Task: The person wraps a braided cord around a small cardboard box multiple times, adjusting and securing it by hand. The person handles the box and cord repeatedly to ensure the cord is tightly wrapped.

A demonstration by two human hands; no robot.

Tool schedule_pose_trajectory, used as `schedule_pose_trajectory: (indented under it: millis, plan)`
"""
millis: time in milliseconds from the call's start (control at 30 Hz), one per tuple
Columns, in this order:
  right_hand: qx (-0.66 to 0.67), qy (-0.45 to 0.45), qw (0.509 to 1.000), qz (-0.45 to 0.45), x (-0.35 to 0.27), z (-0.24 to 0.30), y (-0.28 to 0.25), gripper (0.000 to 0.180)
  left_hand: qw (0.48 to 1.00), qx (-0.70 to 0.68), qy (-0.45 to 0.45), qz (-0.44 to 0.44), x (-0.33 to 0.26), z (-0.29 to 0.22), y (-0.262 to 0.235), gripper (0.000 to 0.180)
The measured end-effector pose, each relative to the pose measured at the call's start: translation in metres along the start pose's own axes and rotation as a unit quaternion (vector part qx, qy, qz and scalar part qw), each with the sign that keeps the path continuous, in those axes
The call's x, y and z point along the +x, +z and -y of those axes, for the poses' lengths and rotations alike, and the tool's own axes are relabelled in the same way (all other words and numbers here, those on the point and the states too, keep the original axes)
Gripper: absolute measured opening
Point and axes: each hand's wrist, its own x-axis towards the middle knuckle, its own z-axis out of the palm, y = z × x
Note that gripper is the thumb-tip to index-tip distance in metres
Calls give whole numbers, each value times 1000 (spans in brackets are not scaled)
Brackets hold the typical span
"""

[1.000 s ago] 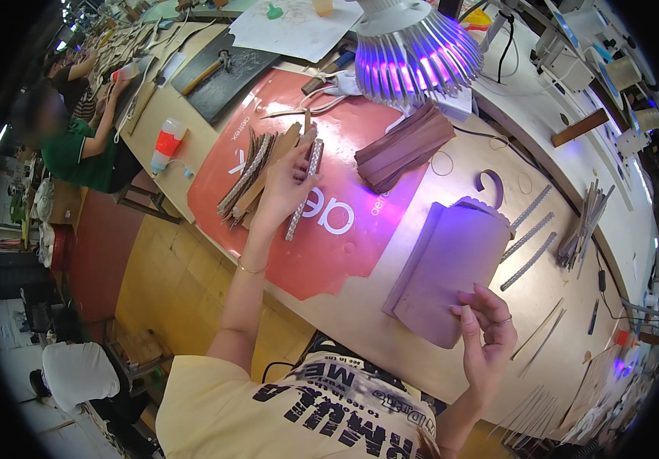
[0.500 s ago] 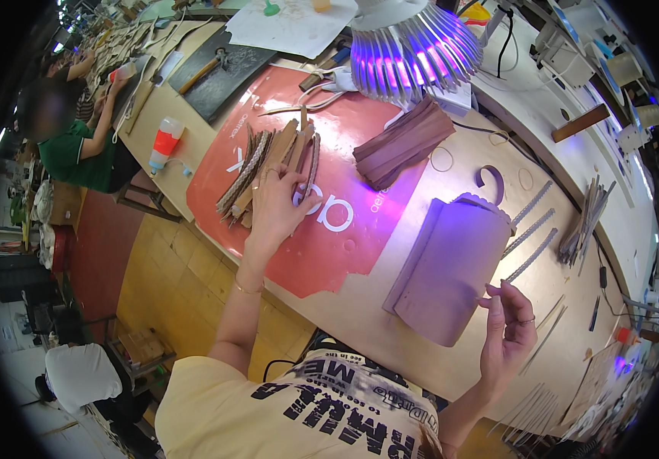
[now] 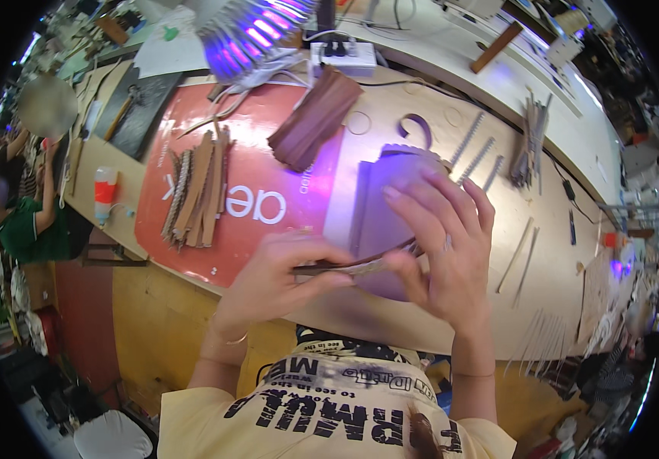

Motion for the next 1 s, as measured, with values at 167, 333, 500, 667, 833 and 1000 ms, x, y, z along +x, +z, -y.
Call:
schedule_pose_trajectory:
  millis: [167, 333, 500, 667, 833, 1000]
  plan:
    - [117, 288, 950, 9, -37, -48, 7, 26, 992, -42, -100, 61, 66, 25, 39, 24]
    - [254, 419, 871, -28, -71, -64, 38, 25, 971, 221, 0, -97, 65, 29, 58, 32]
    - [-15, 314, 942, -121, -73, -41, 44, 37, 932, 337, 67, -113, 24, 19, 83, 71]
    - [146, 217, 965, -23, -77, -17, 48, 56, 973, 228, 31, 5, 17, 33, 110, 90]
    - [347, 211, 914, -14, -91, -20, 71, 78, 992, 128, 12, -17, 15, 47, 119, 95]
    - [441, 280, 851, -51, -104, -21, 89, 84, 994, 67, 14, -90, 16, 52, 131, 99]
